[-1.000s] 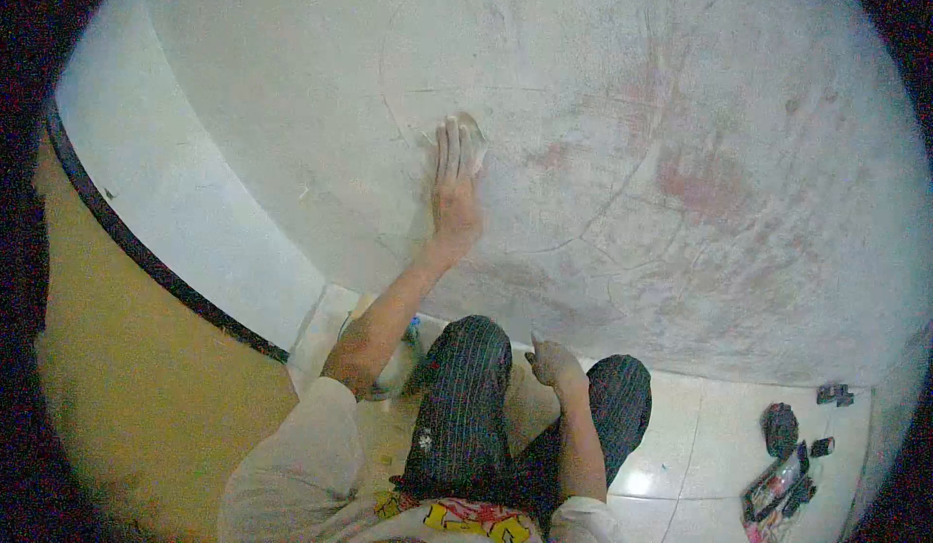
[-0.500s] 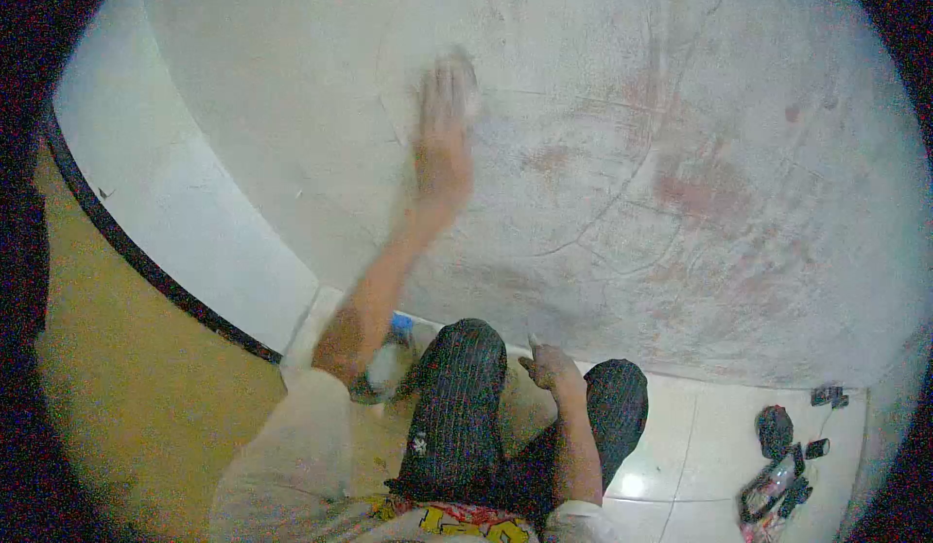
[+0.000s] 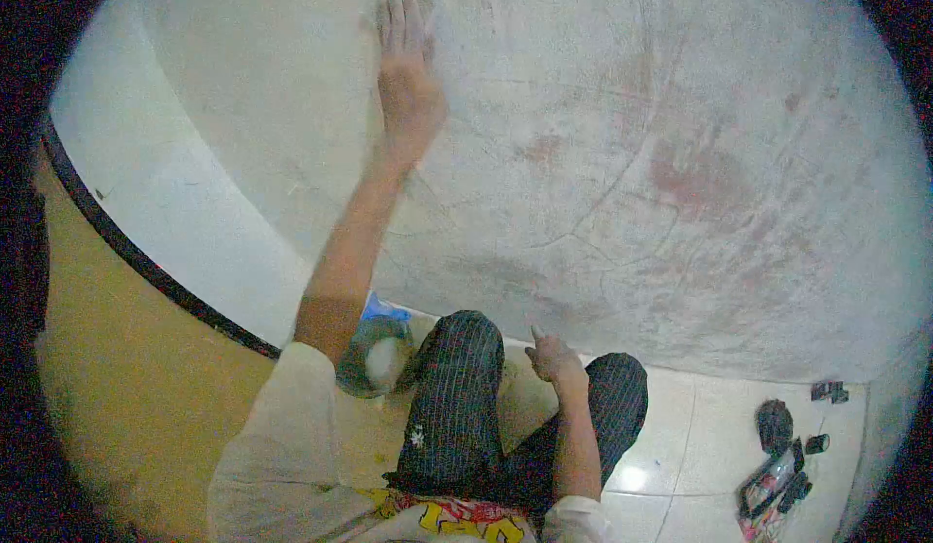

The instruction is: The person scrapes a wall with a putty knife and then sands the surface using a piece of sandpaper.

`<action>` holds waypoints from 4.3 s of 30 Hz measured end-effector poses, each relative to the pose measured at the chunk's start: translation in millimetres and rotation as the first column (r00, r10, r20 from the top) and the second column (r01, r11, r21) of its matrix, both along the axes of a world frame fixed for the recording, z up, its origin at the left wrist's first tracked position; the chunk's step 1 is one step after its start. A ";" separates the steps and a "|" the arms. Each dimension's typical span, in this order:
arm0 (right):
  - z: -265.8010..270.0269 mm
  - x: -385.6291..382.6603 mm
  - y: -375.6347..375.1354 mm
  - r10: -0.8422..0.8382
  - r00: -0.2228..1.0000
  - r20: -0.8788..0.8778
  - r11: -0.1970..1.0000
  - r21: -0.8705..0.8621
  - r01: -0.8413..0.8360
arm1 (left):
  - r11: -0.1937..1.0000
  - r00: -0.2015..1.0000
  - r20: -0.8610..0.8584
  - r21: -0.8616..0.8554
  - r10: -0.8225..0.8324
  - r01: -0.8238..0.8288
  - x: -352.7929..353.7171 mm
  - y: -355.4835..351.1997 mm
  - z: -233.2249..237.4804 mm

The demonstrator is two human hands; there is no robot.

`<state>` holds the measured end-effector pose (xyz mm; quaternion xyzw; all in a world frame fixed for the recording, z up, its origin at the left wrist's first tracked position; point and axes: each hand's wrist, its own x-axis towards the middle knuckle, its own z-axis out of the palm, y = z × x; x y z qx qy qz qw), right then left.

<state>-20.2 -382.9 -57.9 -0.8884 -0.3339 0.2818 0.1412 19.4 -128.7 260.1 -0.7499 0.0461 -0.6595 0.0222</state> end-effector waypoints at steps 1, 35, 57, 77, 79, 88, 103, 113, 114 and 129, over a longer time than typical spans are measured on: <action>2.7 0.8 0.6 -0.016 1.000 -0.006 1.000 0.013 0.016 | 0.999 0.996 -0.085 -0.038 -0.008 0.004 -3.1 -0.2 -31.6; -10.8 2.2 4.3 0.034 0.998 0.044 0.999 0.033 -0.036 | 0.993 0.997 -0.060 -0.106 -0.054 0.048 -0.6 -21.2 -2.3; -8.5 9.6 1.1 -0.004 0.999 0.048 1.000 0.022 0.003 | 0.990 0.990 -0.138 -0.138 -0.032 0.013 -3.0 -7.2 -12.8; 4.7 -0.1 4.6 0.048 0.998 0.040 0.999 0.003 -0.048 | 0.975 0.965 -0.258 -0.220 -0.042 -0.016 -18.3 -28.2 -74.2; 13.9 -5.8 4.8 0.024 0.999 0.026 1.000 -0.015 -0.023 | 0.983 0.958 -0.286 -0.181 -0.037 -0.016 -18.7 -34.1 -131.7; -9.2 2.0 0.6 0.048 0.997 0.064 0.999 -0.006 -0.048 | 0.981 0.985 -0.142 -0.182 -0.098 0.072 -7.3 -8.7 -13.1; 12.7 -4.6 4.0 0.049 0.999 -0.012 0.998 -0.044 -0.050 | 0.989 0.964 -0.262 -0.148 -0.054 0.015 -12.5 -32.1 -139.9; -9.0 -1.6 -2.1 0.032 0.998 0.052 0.999 0.036 -0.034 | 0.994 0.984 -0.178 -0.099 0.030 -0.048 -7.5 -14.8 -65.4; -6.8 -2.1 -1.4 0.034 0.998 0.052 0.998 0.054 -0.037 | 0.981 0.967 -0.242 -0.190 -0.085 0.038 -11.9 -23.2 -97.8; -24.1 -0.2 -0.3 0.041 0.997 0.058 0.997 0.055 -0.044 | 0.983 0.975 -0.120 -0.001 0.185 -0.186 -7.3 6.3 53.9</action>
